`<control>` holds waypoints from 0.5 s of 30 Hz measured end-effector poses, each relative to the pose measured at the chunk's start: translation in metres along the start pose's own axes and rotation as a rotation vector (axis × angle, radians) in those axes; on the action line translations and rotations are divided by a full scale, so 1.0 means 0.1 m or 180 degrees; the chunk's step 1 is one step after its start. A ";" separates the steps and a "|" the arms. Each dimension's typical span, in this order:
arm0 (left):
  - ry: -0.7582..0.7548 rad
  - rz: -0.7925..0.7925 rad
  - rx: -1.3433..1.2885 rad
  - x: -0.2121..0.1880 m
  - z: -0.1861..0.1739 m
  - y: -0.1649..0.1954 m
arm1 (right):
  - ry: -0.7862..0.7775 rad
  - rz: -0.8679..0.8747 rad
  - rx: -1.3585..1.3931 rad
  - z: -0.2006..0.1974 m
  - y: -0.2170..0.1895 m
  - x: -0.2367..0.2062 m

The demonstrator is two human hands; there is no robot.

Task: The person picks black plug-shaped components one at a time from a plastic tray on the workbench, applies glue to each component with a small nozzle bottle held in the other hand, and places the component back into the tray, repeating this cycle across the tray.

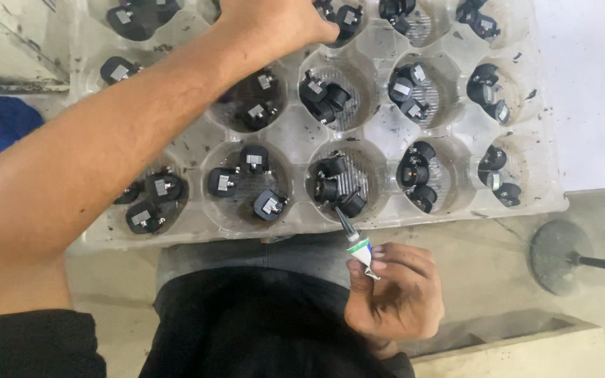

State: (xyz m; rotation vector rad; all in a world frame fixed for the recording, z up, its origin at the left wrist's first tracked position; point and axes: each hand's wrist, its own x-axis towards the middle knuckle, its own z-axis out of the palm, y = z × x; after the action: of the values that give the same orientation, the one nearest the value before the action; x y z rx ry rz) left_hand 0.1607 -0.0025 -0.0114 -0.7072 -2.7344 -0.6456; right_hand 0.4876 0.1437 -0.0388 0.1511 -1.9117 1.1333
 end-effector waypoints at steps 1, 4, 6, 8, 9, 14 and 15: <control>-0.0130 -0.0086 -0.0004 0.09 0.09 0.00 | 0.0062 -0.0051 -0.0053 -0.01 0.02 0.02; -0.0244 -0.0150 0.0138 0.26 0.25 -0.05 | 0.0183 -0.0175 -0.0142 0.01 0.10 0.08; -0.0214 -0.0139 0.0228 0.31 0.28 -0.09 | 0.0200 -0.0211 -0.0141 0.01 0.14 0.11; -0.0171 -0.0145 0.0263 0.31 0.28 -0.14 | 0.0185 -0.0225 -0.0157 0.01 0.16 0.14; -0.0117 -0.0161 0.0339 0.31 0.27 -0.15 | 0.0178 -0.0232 -0.0165 0.01 0.17 0.15; -0.0169 -0.0209 0.0697 0.37 0.15 -0.09 | -0.0035 -0.0077 -0.0102 -0.04 0.17 0.19; -0.0152 -0.0128 0.0734 0.39 0.13 -0.06 | -0.0030 -0.0102 -0.0044 -0.04 0.19 0.20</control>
State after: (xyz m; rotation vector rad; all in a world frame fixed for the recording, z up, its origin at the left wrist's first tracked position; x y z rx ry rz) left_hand 0.1225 0.0142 -0.0117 -0.6215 -2.8116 -0.3168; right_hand 0.4687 0.1635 -0.0354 0.1794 -1.9185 1.0996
